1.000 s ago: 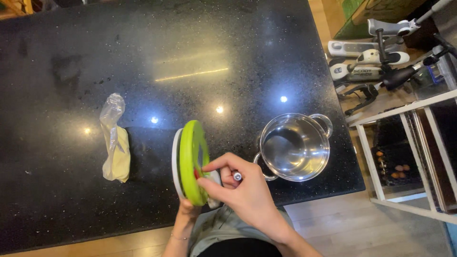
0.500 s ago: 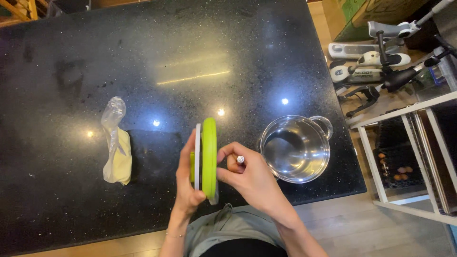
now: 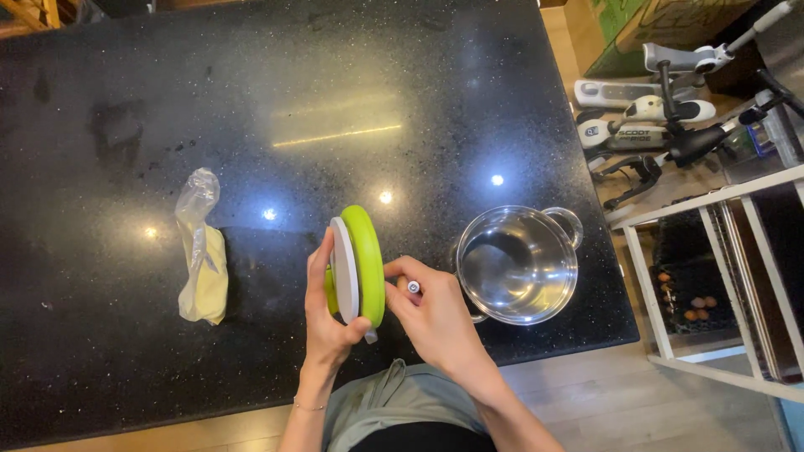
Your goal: Prepare a kitchen scale by checking and adjusting its batteries.
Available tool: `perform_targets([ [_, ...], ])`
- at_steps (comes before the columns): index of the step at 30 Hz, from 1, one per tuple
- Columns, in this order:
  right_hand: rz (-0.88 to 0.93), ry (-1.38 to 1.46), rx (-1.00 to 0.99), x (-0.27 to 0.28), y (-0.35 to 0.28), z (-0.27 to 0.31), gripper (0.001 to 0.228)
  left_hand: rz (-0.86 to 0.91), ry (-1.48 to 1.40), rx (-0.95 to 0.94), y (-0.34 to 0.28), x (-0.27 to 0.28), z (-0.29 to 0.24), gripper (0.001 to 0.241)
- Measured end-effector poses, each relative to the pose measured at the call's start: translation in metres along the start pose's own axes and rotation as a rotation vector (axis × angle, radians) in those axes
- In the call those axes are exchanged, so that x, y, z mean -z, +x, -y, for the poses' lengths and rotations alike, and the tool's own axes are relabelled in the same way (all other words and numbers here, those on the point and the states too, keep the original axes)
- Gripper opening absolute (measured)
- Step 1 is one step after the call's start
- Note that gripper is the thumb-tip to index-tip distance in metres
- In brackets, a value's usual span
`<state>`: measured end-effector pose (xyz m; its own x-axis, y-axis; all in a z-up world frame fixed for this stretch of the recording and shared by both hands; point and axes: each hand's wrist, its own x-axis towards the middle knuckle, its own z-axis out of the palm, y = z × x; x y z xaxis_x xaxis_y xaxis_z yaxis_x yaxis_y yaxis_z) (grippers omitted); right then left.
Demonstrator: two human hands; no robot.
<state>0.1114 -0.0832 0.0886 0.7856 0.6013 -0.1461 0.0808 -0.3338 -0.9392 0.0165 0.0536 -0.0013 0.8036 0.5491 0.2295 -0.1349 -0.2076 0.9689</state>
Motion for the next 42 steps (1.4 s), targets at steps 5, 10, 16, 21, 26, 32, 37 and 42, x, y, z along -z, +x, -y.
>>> perform_targets([
  [5,0.021,-0.059,0.001,0.0,0.002,-0.007,0.018,-0.009,-0.027,0.026,-0.006,-0.005,0.007,0.128],
  [10,0.025,-0.074,0.025,-0.016,0.01,-0.022,0.02,-0.091,-0.43,0.326,-0.031,-0.012,0.07,0.108],
  [16,-0.013,0.008,-0.13,-0.033,0.016,-0.091,0.03,0.071,-1.051,0.842,-0.042,-0.013,0.116,0.083],
  [21,-0.083,-0.365,-0.056,-0.043,0.008,-0.135,0.026,-0.123,-0.678,0.948,-0.04,-0.021,0.128,0.065],
  [26,-0.044,-0.593,0.108,-0.065,0.002,-0.16,0.02,-0.011,0.165,0.726,-0.049,-0.005,0.128,0.042],
  [32,-0.058,-0.76,0.192,-0.061,0.0,-0.162,0.018,-0.036,0.712,0.187,-0.03,0.004,0.105,0.026],
  [37,0.023,-0.733,0.252,-0.042,-0.028,-0.16,0.024,0.004,0.899,0.028,-0.018,-0.002,0.101,0.033],
  [42,0.039,-0.371,-0.176,-0.004,-0.055,-0.222,0.023,-0.026,0.822,-0.065,-0.017,-0.021,0.085,0.026],
])
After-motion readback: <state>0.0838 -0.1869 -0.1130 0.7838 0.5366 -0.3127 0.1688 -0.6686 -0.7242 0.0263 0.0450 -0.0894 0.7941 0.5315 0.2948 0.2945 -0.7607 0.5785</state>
